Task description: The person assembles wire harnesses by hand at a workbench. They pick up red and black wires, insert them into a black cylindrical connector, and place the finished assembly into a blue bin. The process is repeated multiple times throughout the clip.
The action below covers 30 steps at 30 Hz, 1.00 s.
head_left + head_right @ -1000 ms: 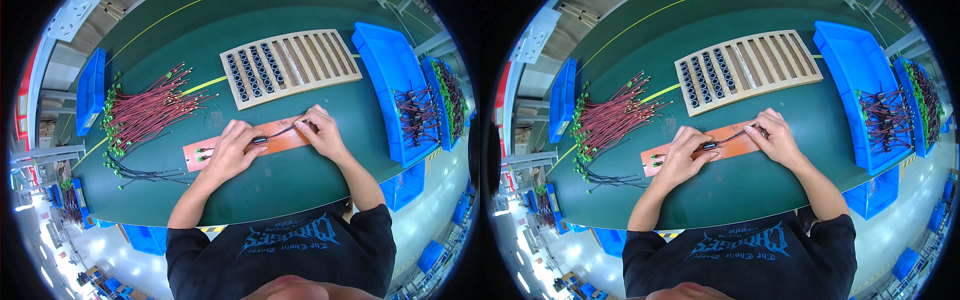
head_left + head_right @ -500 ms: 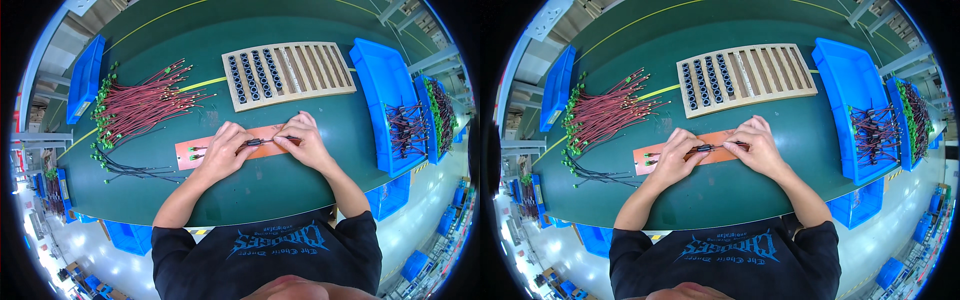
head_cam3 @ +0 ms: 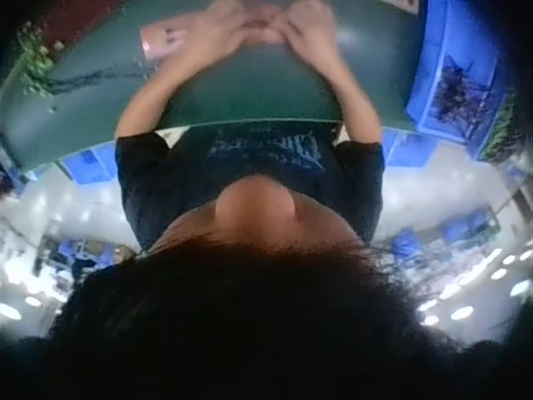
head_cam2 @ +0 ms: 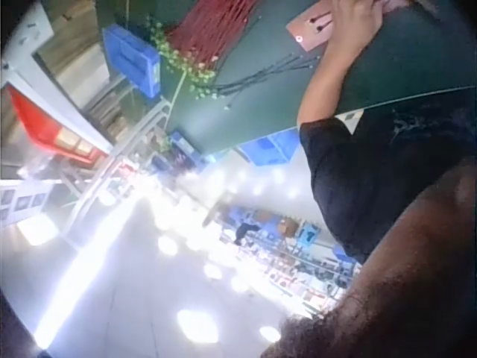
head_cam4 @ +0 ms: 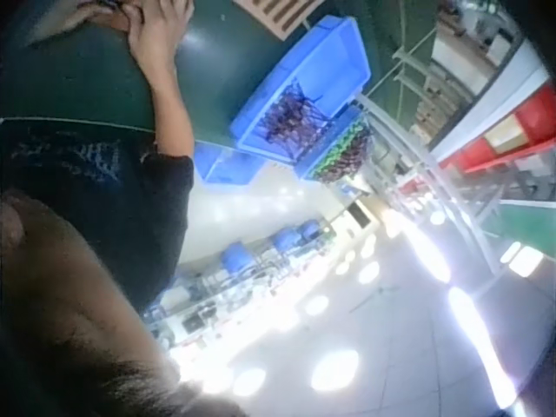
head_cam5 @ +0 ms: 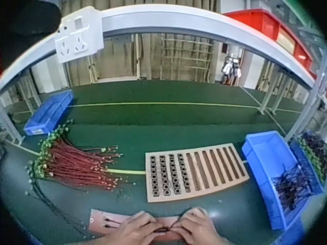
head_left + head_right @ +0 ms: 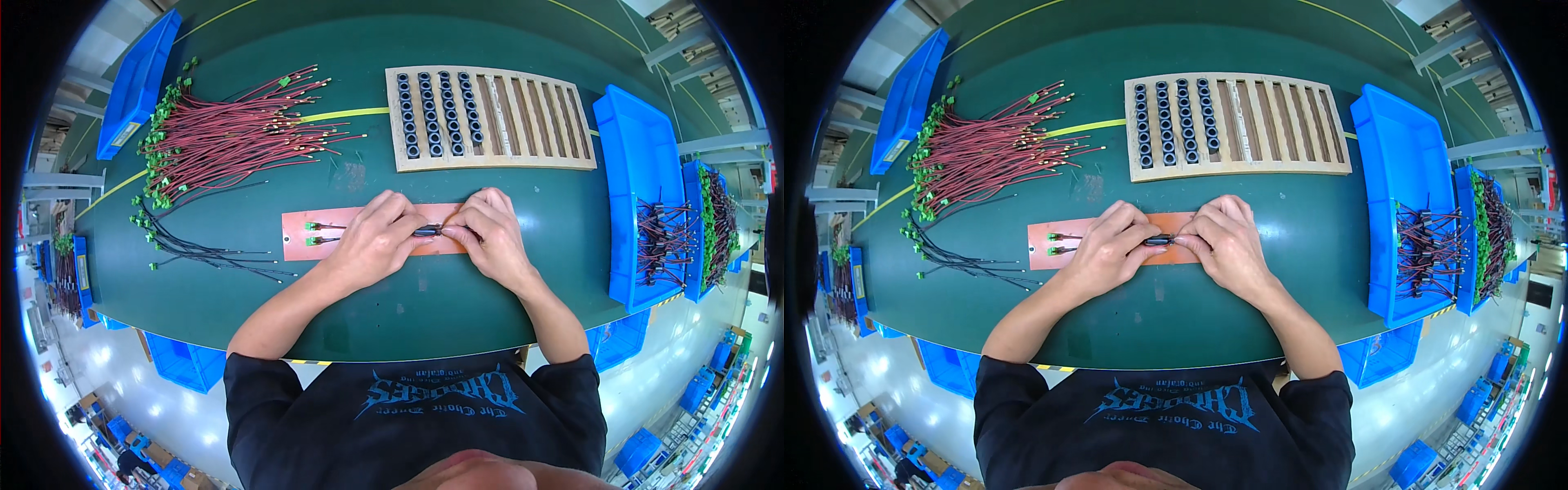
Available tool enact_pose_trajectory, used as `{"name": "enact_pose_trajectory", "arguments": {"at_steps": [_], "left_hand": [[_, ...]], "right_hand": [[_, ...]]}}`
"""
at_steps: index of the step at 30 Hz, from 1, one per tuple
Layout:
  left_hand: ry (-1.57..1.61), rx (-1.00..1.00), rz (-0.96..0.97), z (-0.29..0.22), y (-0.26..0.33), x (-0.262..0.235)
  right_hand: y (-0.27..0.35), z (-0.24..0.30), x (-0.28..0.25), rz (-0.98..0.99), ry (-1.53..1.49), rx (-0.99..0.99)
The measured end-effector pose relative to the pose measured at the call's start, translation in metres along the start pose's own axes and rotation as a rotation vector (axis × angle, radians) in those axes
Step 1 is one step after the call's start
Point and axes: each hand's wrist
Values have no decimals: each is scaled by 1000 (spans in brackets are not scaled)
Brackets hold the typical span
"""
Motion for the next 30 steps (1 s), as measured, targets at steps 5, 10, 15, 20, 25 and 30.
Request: {"name": "enact_pose_trajectory", "arguments": {"at_steps": [5,10,15,20,25,30], "left_hand": [[4,-9,38,1,-2,-2],[-53,36,42,0,-1,0],[-95,55,61,3,-4,5],[26,-12,105,2,-7,-3],[-38,-62,123,-8,-3,-23],[136,-194,-22,3,21,-25]], "right_hand": [[4,-7,-5,5,21,-11],[3,-8,-7,7,0,-1],[3,-10,-9,8,-13,8],[2,-11,-9,11,-13,8],[4,-16,-18,100,-18,32],[-15,3,-63,232,-291,90]]}}
Point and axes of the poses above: each hand's wrist, its own y-axis away from the middle knuckle, its own x-axis out of the palm, z = x × y, and after that the axes turned 1 degree about x, right-handed
